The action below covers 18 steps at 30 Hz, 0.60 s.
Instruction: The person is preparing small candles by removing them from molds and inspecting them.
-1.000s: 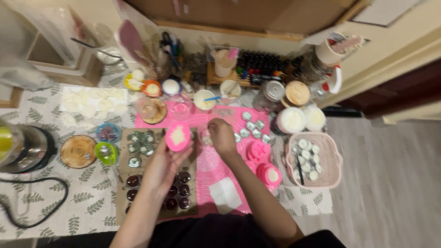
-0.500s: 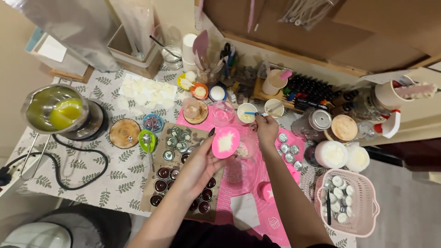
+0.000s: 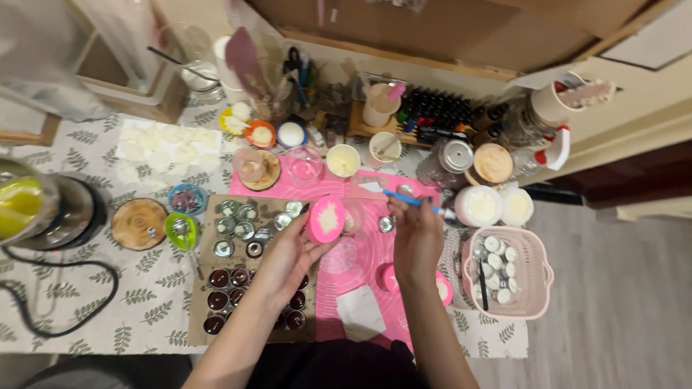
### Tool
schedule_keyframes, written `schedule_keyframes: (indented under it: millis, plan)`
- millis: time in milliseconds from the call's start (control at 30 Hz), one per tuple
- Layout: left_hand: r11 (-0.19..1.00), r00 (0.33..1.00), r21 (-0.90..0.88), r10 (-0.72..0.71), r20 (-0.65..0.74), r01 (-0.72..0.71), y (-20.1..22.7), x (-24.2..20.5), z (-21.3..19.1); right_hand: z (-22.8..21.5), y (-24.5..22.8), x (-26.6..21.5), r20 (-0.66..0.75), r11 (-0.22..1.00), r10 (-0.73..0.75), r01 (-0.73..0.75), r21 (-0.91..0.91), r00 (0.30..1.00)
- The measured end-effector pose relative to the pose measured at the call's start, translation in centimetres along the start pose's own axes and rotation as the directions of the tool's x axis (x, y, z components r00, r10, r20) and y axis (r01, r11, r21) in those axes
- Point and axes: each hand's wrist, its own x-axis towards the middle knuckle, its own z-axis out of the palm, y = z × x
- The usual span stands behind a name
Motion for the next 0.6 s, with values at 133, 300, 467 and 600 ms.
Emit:
schedule_keyframes:
  millis: [133, 300, 467, 600]
  plan:
    - [1.000, 1.000, -0.007, -0.030, 0.002, 0.030, -1.5, 1.2, 0.5, -2.5, -0.2, -2.2, 0.010, 0.990, 0.132, -0.132, 0.051, 0.991]
    - [0.995, 0.997, -0.070, -0.077, 0.005, 0.077, -3.9, 3.3, 0.4, -2.9, 1.1, -3.8, -0.013, 0.946, 0.319, -0.317, 0.069, 0.948]
    - [0.991, 0.995, -0.086, -0.098, 0.023, 0.100, -5.3, 3.5, 0.5, -3.1, 2.0, -4.1, -0.070, 0.946, 0.321, -0.318, 0.058, 0.944]
    - [0.990, 0.993, -0.086, -0.115, 0.012, 0.116, -5.7, 3.7, 0.3, -3.3, 2.4, -4.4, -0.086, 0.962, 0.273, -0.272, 0.028, 0.958]
